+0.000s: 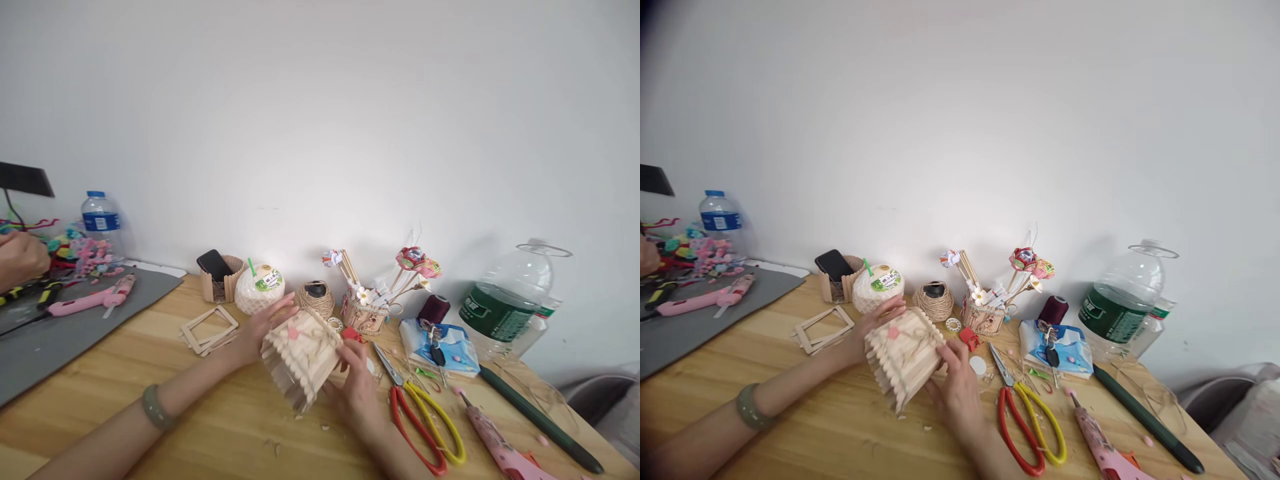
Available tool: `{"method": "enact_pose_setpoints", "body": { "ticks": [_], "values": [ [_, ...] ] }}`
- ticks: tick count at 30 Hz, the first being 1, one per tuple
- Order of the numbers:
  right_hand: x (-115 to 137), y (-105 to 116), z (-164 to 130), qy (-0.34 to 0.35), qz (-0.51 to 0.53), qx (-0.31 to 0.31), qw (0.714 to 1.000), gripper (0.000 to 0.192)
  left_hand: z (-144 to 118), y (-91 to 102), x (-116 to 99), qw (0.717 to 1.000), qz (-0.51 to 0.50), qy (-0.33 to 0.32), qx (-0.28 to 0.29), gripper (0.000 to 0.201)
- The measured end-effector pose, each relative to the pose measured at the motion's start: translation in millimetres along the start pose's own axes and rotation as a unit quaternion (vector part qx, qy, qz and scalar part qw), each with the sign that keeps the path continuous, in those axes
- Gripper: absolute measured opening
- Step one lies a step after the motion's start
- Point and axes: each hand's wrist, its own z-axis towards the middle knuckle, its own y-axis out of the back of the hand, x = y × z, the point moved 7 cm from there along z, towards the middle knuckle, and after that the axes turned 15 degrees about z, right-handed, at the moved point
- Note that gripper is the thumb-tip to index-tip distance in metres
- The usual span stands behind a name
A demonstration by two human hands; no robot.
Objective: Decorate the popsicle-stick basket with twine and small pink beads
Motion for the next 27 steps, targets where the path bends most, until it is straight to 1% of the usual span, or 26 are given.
{"method": "enact_pose_setpoints", "body": {
  "ticks": [2, 3, 4, 5, 8, 11, 16, 20, 27],
  "values": [
    [-8.7, 0.1, 4.2, -0.063, 0.03, 0.004, 0.998, 0.058, 2.6, -4.4, -5.3, 1.0, -0.023, 0.003, 0.01, 0.063],
    [-13.9, -0.2, 5.8, -0.094, 0.043, 0.011, 0.995, 0.06, 3.7, -7.6, -5.7, 0.999, -0.034, 0.011, 0.016, 0.069],
    [-19.5, -0.7, 6.8, -0.124, 0.054, 0.019, 0.991, 0.059, 4.4, -12.0, -4.6, 0.998, -0.045, 0.023, 0.024, 0.071],
    [-25.4, -1.0, 7.1, -0.152, 0.061, 0.029, 0.986, 0.054, 4.6, -17.4, -2.0, 0.997, -0.056, 0.038, 0.037, 0.069],
    [-42.9, -1.6, 4.2, -0.228, 0.055, 0.059, 0.97, 0.042, 2.0, -35.7, 10.6, 0.988, -0.093, 0.094, 0.08, 0.053],
    [-53.2, -1.6, -0.3, -0.285, 0.024, 0.09, 0.954, 0.04, -2.3, -47.2, 20.8, 0.976, -0.123, 0.15, 0.1, 0.049],
    [-52.6, -2.3, -1.6, -0.32, -0.029, 0.13, 0.938, 0.039, -7.0, -50.0, 21.6, 0.962, -0.146, 0.209, 0.098, 0.04],
    [-53.0, -3.8, -2.7, -0.331, -0.065, 0.15, 0.929, 0.044, -10.4, -50.2, 20.9, 0.957, -0.153, 0.233, 0.083, 0.041],
    [-48.9, 1.7, 0.3, -0.347, -0.112, 0.147, 0.919, 0.053, -16.8, -52.0, 20.2, 0.954, -0.142, 0.252, 0.073, 0.045]
  ]
}}
